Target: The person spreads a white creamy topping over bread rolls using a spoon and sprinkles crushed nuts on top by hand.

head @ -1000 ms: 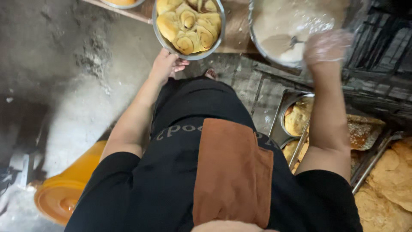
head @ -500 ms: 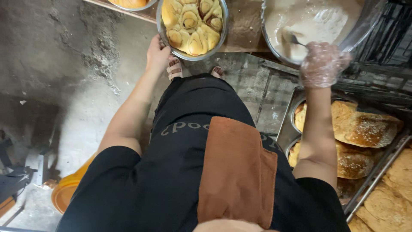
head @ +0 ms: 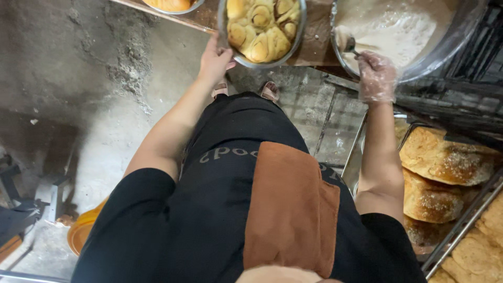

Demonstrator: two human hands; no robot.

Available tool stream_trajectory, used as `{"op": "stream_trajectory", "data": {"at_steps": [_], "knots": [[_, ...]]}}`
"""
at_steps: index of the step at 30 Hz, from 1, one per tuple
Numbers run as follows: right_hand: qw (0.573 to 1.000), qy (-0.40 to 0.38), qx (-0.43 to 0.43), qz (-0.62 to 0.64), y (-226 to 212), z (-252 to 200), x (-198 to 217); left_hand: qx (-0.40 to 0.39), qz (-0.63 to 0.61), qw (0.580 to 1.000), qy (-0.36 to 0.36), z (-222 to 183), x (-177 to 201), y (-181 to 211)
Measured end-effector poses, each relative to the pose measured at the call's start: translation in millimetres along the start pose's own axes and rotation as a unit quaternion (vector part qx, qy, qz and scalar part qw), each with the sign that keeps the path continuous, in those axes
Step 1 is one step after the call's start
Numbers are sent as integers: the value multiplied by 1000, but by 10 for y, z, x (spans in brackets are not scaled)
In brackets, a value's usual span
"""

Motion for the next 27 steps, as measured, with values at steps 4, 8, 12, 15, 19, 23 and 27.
{"op": "stream_trajectory", "data": {"at_steps": [4, 8, 12, 15, 19, 23, 27], "knots": [[970, -3, -40, 239, -142, 149, -214, 36, -2, 999, -39, -98, -255, -129], [995, -10, -97, -12, -776, 286, -601, 128, -102, 982, -91, -230, -560, -149], [898, 109, 289, -313, -2059, 444, -993, 63, -77, 989, -112, -250, -582, 155], [828, 184, 371, -378, -2525, 294, -1156, 11, -61, 988, -139, -351, -536, 370], [779, 157, 417, -441, -2736, 7, -1270, 8, -62, 992, -106, -396, -390, 634], [757, 131, 469, -436, -2711, -325, -1213, 29, -44, 997, -63, -449, -263, 763], [783, 101, 462, -405, -2560, -299, -1109, 31, -3, 998, -46, -376, -138, 780]]}}
Point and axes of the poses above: each hand's wrist, its own z-axis towards the middle knuckle, its own x-axis out of the back of the hand, y = z × x, the point moved 6 cm from there along z, towards the middle knuckle, and after that the axes turned 1 degree about -x, right-handed, at the moved point
